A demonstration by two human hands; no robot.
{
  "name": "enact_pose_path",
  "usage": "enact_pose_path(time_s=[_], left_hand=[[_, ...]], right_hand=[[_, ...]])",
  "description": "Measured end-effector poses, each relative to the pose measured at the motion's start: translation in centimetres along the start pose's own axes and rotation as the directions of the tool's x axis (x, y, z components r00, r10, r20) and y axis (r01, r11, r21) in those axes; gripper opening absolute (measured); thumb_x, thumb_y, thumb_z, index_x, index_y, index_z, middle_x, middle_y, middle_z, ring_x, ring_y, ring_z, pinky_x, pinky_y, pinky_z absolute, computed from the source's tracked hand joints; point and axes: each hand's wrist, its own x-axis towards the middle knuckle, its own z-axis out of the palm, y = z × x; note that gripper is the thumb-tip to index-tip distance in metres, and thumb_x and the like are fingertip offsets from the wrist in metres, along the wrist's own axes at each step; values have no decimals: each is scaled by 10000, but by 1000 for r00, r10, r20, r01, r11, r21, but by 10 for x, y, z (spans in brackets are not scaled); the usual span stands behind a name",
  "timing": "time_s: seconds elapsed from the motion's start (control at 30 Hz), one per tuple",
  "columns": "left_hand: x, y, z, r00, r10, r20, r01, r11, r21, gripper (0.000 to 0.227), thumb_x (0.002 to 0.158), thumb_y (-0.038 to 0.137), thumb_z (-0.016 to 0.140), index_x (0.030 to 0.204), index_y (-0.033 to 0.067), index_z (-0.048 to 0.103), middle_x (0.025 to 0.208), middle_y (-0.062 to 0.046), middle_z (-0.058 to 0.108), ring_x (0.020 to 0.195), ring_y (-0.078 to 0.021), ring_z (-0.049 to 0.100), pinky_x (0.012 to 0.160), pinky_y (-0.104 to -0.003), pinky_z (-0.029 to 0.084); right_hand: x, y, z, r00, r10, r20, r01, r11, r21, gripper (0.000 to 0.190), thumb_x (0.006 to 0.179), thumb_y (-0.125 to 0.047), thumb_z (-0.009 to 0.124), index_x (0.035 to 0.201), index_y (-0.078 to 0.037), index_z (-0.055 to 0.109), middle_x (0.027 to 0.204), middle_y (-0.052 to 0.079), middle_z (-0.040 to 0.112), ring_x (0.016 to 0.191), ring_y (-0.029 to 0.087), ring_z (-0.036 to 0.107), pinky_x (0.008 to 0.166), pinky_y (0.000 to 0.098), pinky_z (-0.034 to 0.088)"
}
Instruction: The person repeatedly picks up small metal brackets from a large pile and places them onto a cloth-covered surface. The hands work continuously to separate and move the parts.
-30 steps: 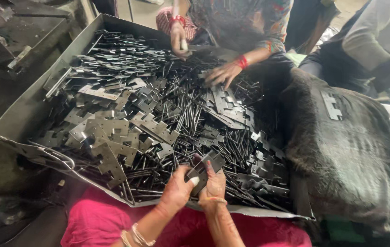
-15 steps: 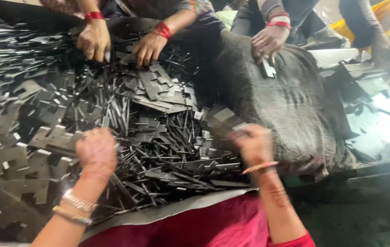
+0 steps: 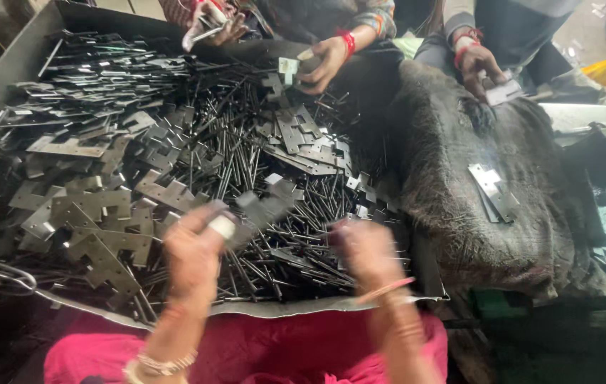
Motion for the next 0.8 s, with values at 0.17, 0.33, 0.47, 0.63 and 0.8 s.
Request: enact_pose_path(time_s=[0.17,0.33,0.47,0.63,0.8], left_hand=[[-50,-68,1,930,-368,16,364,924,115,307,835,-5,706,1140,25,717,1024,-97,740,857,-172,691,721,-322,584],[-34,-70,-32,998,-55,-28,62,915,400,289,897,80,674,1184,38,678,1108,-87,741,1008,-169,696,897,-288,551],[-10,-63,-33,995,86,48,-91,627,773,232,887,130,671,1104,83,736,1084,-100,736,1004,-260,700,869,-375,542],[39,-112,16,904,88,418,-427,179,886,146,896,144,625,982,87,728,990,-104,709,968,-307,679,802,-417,555],[88,-194,69,763,-86,641,-597,-476,646,146,826,156,642,860,62,749,913,-119,715,878,-275,676,632,-414,560]], right_hand=[[1,-77,94,960,145,239,-202,-233,951,264,998,-229,595,1170,-46,676,995,116,692,922,270,679,834,483,577],[71,-42,99,960,52,-274,-28,996,89,273,914,-318,686,1021,-71,733,1016,133,671,914,300,682,766,435,574],[86,-34,102,977,-116,-177,15,873,-487,155,928,-226,673,910,-86,738,964,150,670,860,289,686,700,414,605],[62,-19,28,936,-234,-262,135,928,-346,156,974,-114,643,842,-107,727,861,93,684,784,256,691,692,414,580],[9,-5,-49,697,-230,-679,423,896,131,138,935,-133,668,1041,-81,740,980,77,717,902,232,703,793,377,568]])
